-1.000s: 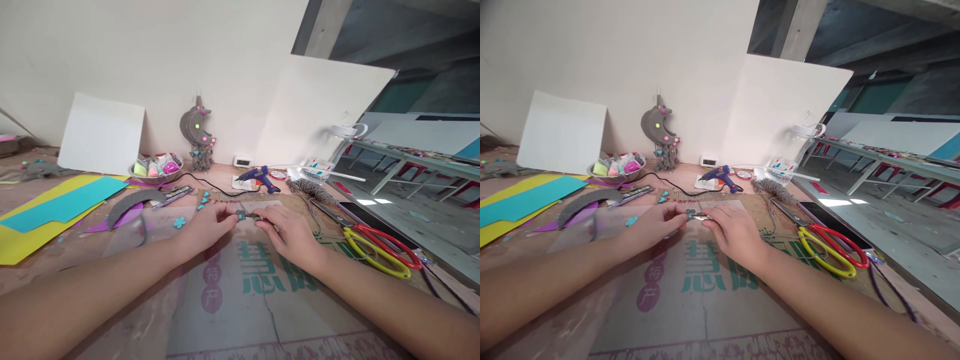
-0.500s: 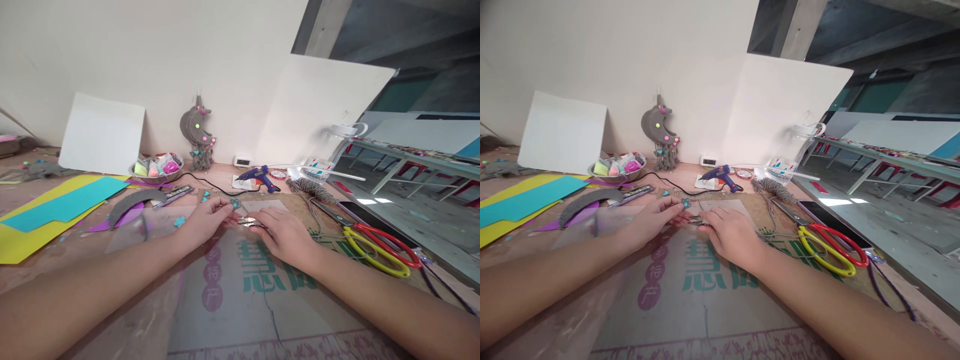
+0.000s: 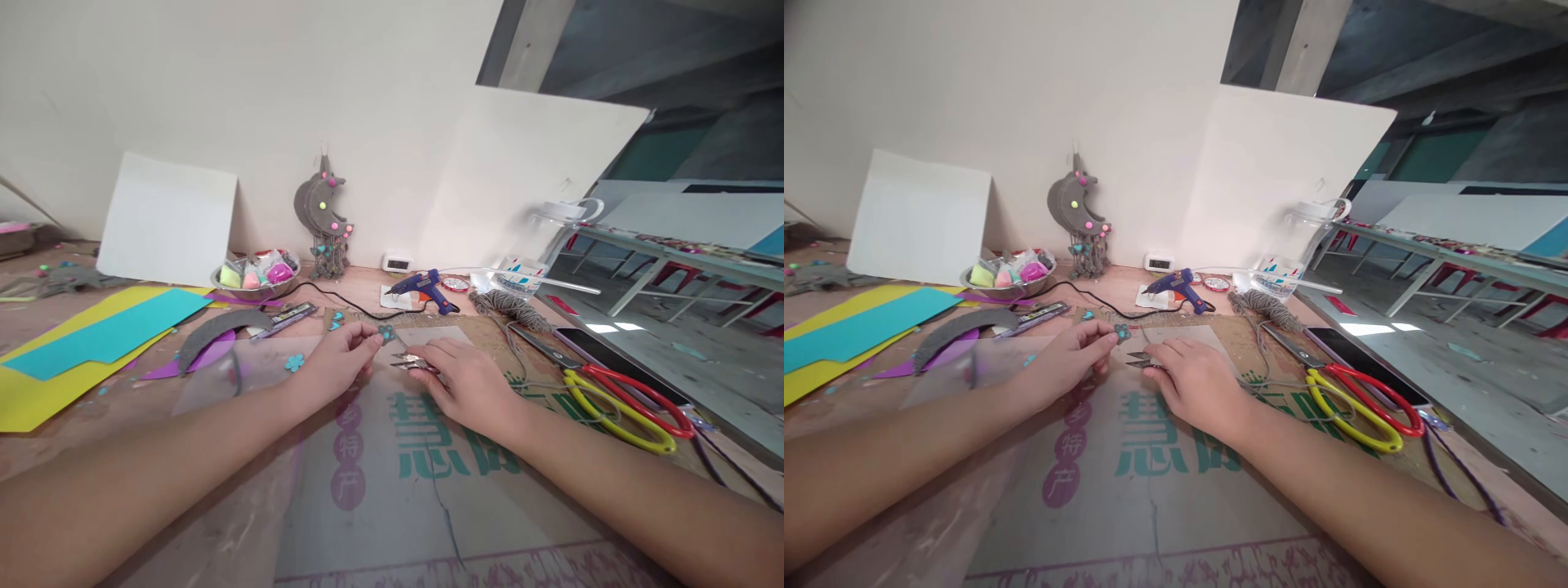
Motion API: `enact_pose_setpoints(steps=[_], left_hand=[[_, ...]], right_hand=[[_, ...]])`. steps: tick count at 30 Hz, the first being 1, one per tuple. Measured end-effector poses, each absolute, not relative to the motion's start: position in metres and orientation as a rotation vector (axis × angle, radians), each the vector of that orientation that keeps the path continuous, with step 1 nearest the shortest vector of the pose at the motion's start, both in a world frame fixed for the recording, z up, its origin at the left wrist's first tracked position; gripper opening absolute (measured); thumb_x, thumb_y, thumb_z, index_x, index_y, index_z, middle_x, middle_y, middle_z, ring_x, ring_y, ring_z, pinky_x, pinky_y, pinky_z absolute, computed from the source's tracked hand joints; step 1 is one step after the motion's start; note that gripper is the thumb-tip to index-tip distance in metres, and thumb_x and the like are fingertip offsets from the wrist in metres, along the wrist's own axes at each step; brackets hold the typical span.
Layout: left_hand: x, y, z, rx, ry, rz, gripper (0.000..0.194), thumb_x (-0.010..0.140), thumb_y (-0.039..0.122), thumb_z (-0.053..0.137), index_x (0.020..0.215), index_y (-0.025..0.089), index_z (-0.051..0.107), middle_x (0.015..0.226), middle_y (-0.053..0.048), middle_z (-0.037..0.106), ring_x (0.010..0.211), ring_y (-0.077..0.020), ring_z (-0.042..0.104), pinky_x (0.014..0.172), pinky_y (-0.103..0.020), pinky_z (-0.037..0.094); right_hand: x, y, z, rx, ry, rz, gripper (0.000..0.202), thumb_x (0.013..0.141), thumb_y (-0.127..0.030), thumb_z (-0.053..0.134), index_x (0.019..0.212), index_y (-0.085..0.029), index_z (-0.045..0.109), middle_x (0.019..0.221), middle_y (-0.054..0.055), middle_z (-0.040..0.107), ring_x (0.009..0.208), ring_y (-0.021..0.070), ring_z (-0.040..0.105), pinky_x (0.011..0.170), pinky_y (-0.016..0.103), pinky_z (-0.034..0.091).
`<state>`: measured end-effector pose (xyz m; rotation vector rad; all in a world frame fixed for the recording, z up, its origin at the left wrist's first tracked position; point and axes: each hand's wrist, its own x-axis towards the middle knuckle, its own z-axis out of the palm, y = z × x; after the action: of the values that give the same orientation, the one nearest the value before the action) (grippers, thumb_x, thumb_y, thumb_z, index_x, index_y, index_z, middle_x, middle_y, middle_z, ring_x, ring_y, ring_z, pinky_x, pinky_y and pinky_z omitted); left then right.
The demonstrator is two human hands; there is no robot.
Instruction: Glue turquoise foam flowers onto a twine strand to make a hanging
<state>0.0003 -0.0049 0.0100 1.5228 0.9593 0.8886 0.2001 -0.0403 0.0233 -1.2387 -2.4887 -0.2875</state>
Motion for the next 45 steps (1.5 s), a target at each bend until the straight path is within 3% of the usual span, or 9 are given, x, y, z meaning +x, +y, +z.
enact_pose_setpoints(steps=[7,13,18,22,27,33,39,45], left_hand=[[0.001,-0.008,0.014,1.688,1.016,0.881,0.024,0.079,0.042,0.048,0.078,0.018,0.051,0.055,0.006,0.038,0.046,-0.0060,0.034,0.041,-0.017,0.027],[0.000,-0.013,0.014,1.824,1.010,0.826,0.024,0.080,0.040,0.045,0.072,0.018,0.050,0.057,0.005,0.041,0.049,-0.0066,0.036,0.044,-0.018,0.029],[0.001,-0.016,0.017,1.907,0.980,0.832,0.023,0.081,0.037,0.045,0.071,0.018,0.052,0.055,0.006,0.044,0.047,-0.0065,0.039,0.044,-0.018,0.029],[0.002,-0.016,0.015,1.950,1.000,0.808,0.024,0.081,0.037,0.044,0.072,0.018,0.054,0.056,0.005,0.048,0.047,-0.0067,0.042,0.044,-0.018,0.030],[0.002,-0.015,0.014,1.994,0.996,0.779,0.028,0.081,0.042,0.045,0.074,0.018,0.057,0.058,0.004,0.050,0.049,-0.0073,0.043,0.043,-0.018,0.029],[-0.001,-0.014,0.018,1.945,0.961,0.798,0.039,0.086,0.046,0.034,0.066,0.016,0.052,0.061,0.003,0.052,0.053,-0.0081,0.046,0.049,-0.019,0.035],[0.001,-0.015,0.016,1.956,0.990,0.788,0.025,0.080,0.039,0.047,0.073,0.018,0.058,0.061,0.004,0.050,0.053,-0.0080,0.043,0.048,-0.019,0.031],[0.002,-0.015,0.015,1.949,1.025,0.822,0.022,0.079,0.036,0.047,0.072,0.018,0.057,0.062,0.004,0.050,0.054,-0.0080,0.042,0.049,-0.019,0.031]], right_hand=[[0.204,-0.040,0.024,-1.129,-2.373,-0.231,0.024,0.090,-0.028,0.040,0.100,-0.016,0.058,0.083,0.007,0.062,0.079,0.0182,0.056,0.070,0.030,0.042],[0.198,-0.040,0.026,-1.384,-2.034,0.202,0.030,0.085,-0.038,0.046,0.104,-0.016,0.054,0.071,0.002,0.056,0.062,0.0142,0.051,0.057,0.026,0.040],[0.189,-0.037,0.029,-1.342,-1.879,0.692,0.023,0.082,-0.037,0.049,0.082,-0.016,0.057,0.066,-0.001,0.049,0.061,0.0119,0.045,0.055,0.023,0.036],[0.187,-0.036,0.029,-1.270,-1.846,0.866,0.021,0.079,-0.036,0.052,0.071,-0.016,0.055,0.064,-0.003,0.045,0.059,0.0104,0.041,0.055,0.023,0.033],[0.187,-0.035,0.026,-1.294,-1.822,0.949,0.026,0.076,-0.039,0.055,0.064,-0.017,0.050,0.057,-0.005,0.034,0.052,0.0085,0.030,0.050,0.023,0.025],[0.190,-0.034,0.025,-1.286,-1.771,0.916,0.026,0.075,-0.040,0.055,0.067,-0.016,0.051,0.060,-0.004,0.036,0.055,0.0085,0.031,0.051,0.022,0.025],[0.190,-0.034,0.024,-1.306,-1.771,0.920,0.026,0.076,-0.041,0.055,0.068,-0.016,0.051,0.060,-0.005,0.035,0.056,0.0086,0.031,0.052,0.022,0.025],[0.191,-0.033,0.024,-1.252,-1.794,0.969,0.029,0.080,-0.042,0.051,0.066,-0.017,0.049,0.057,-0.006,0.029,0.052,0.0079,0.028,0.051,0.022,0.024]])
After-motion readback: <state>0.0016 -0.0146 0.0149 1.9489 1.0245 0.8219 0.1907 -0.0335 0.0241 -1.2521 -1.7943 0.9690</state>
